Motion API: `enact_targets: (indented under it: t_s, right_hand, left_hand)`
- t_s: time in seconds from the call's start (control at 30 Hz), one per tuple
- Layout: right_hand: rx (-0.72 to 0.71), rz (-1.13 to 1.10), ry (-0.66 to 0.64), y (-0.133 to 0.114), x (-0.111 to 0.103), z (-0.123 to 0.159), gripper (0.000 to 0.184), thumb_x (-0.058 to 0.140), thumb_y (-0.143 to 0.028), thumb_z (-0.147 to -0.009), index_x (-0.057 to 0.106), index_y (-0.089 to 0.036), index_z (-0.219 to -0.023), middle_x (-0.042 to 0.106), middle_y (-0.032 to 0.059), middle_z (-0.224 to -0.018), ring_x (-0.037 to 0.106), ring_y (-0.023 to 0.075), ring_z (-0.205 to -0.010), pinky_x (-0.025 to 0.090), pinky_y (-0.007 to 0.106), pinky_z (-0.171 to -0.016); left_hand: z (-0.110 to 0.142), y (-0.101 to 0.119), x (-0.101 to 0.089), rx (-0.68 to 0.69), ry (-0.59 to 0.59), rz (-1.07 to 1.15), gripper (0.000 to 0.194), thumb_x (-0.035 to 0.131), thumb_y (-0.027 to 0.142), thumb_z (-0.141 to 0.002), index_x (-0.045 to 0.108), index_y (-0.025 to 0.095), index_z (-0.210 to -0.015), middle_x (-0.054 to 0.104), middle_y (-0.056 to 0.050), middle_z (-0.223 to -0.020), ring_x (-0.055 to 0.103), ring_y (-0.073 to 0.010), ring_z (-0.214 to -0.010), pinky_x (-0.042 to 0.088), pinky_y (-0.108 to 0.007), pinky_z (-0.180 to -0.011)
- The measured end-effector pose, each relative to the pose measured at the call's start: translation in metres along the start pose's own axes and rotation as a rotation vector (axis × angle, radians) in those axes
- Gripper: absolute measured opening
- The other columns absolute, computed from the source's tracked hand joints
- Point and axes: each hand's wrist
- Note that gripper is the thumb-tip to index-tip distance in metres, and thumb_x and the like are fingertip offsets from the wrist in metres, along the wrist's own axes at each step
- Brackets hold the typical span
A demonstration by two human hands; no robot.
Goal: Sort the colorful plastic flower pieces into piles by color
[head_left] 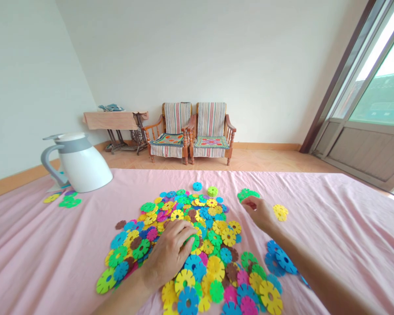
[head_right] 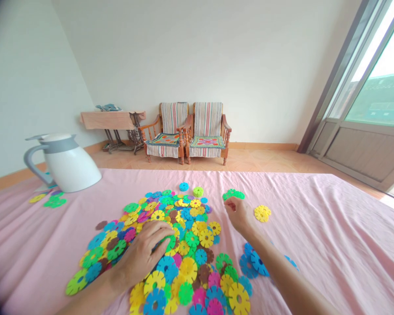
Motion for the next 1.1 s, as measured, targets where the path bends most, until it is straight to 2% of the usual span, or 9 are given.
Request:
enact_targets:
  t_s: [0.1, 0.2, 0.4, 0.5, 0.6, 0.77, 0.9, 1.0, 1.1]
  right_hand:
    - [-0.097, 0.006, -0.120, -0.015, 0.019, 0.013, 0.017, 0.052, -0.016, -0.068, 0.068, -0.019, -0.070, 0.067, 0.0026, -0.068, 0.061, 0.0162, -0.066, 0.047, 0.027, -0.063]
    - [-0.148, 0.031, -0.183, -0.030, 0.031, 0.020, 0.022, 0.053, -0.015, -0.066, 0.071, -0.019, -0.078, 0.066, 0.0024, -0.072, 0.059, 0.0156, -0.067, 0.046, 0.026, -0.064]
    - [-0.167, 0.051, -0.257, -0.049, 0.029, 0.015, 0.034, 0.057, -0.011, -0.060, 0.071, -0.018, -0.090, 0.063, 0.0042, -0.081, 0.058, 0.0154, -0.071, 0.045, 0.026, -0.066]
    - [-0.152, 0.032, -0.273, -0.054, 0.028, 0.016, 0.031, 0.061, -0.011, -0.057, 0.067, -0.017, -0.086, 0.062, 0.0027, -0.084, 0.058, 0.0142, -0.071, 0.045, 0.024, -0.064]
    - [-0.126, -0.001, -0.272, -0.054, 0.029, 0.020, 0.022, 0.060, -0.011, -0.056, 0.061, -0.017, -0.077, 0.060, -0.0013, -0.071, 0.056, 0.0122, -0.063, 0.041, 0.021, -0.054]
    - [-0.082, -0.042, -0.197, -0.038, 0.024, 0.016, 0.008, 0.058, -0.018, -0.063, 0.051, -0.020, -0.062, 0.054, -0.0042, -0.056, 0.052, 0.0113, -0.054, 0.039, 0.021, -0.049]
    - [0.008, -0.038, -0.027, -0.012, 0.004, -0.001, 0.006, 0.053, -0.027, -0.070, 0.054, -0.021, -0.069, 0.060, 0.0002, -0.063, 0.058, 0.0161, -0.060, 0.045, 0.027, -0.055]
    - [0.074, -0.016, 0.089, 0.001, -0.013, -0.009, 0.020, 0.048, -0.031, -0.075, 0.058, -0.018, -0.085, 0.065, 0.0073, -0.078, 0.062, 0.0204, -0.066, 0.047, 0.033, -0.058]
    - [0.050, -0.003, 0.077, 0.000, -0.021, -0.001, 0.025, 0.047, -0.032, -0.076, 0.062, -0.016, -0.088, 0.066, 0.0097, -0.087, 0.061, 0.0200, -0.066, 0.047, 0.035, -0.062]
  left_hand:
    - [0.000, 0.000, 0.000, -0.005, 0.000, -0.007, 0.018, 0.048, 0.017, -0.091, 0.062, 0.023, -0.100, 0.062, -0.005, -0.097, 0.058, -0.0187, -0.094, 0.049, -0.034, -0.086]
    - [0.000, 0.000, 0.000, -0.007, -0.002, -0.009, 0.017, 0.048, 0.017, -0.091, 0.063, 0.023, -0.099, 0.062, -0.004, -0.096, 0.058, -0.0188, -0.094, 0.049, -0.034, -0.085]
    - [0.000, 0.000, 0.000, -0.012, -0.020, 0.000, 0.017, 0.048, 0.018, -0.092, 0.062, 0.022, -0.100, 0.061, -0.005, -0.097, 0.057, -0.0188, -0.095, 0.049, -0.034, -0.085]
    - [0.000, -0.001, 0.001, -0.016, -0.023, 0.005, 0.017, 0.047, 0.018, -0.092, 0.062, 0.022, -0.100, 0.061, -0.005, -0.098, 0.056, -0.0188, -0.095, 0.048, -0.034, -0.086]
    - [0.000, -0.001, 0.001, -0.027, -0.025, 0.008, 0.018, 0.047, 0.017, -0.092, 0.061, 0.023, -0.101, 0.061, -0.004, -0.099, 0.056, -0.0190, -0.097, 0.048, -0.035, -0.087]
    - [0.001, -0.002, 0.000, -0.030, -0.031, 0.011, 0.019, 0.048, 0.017, -0.091, 0.062, 0.023, -0.103, 0.060, -0.005, -0.100, 0.056, -0.0190, -0.097, 0.048, -0.035, -0.087]
    - [0.001, -0.002, 0.000, -0.031, -0.042, 0.012, 0.019, 0.047, 0.018, -0.092, 0.061, 0.023, -0.103, 0.060, -0.005, -0.100, 0.056, -0.0193, -0.097, 0.047, -0.036, -0.087]
    - [0.001, -0.002, 0.001, -0.027, -0.037, 0.017, 0.018, 0.047, 0.017, -0.092, 0.061, 0.023, -0.102, 0.060, -0.004, -0.100, 0.055, -0.0193, -0.097, 0.047, -0.036, -0.087]
    - [0.002, -0.002, 0.002, -0.022, -0.033, 0.019, 0.018, 0.047, 0.017, -0.092, 0.060, 0.023, -0.102, 0.060, -0.004, -0.100, 0.055, -0.0191, -0.098, 0.046, -0.035, -0.087]
Point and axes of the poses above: each hand's wrist, its own z-axis away from the middle knuckle, its own x-axis out of the palm, y = z × x
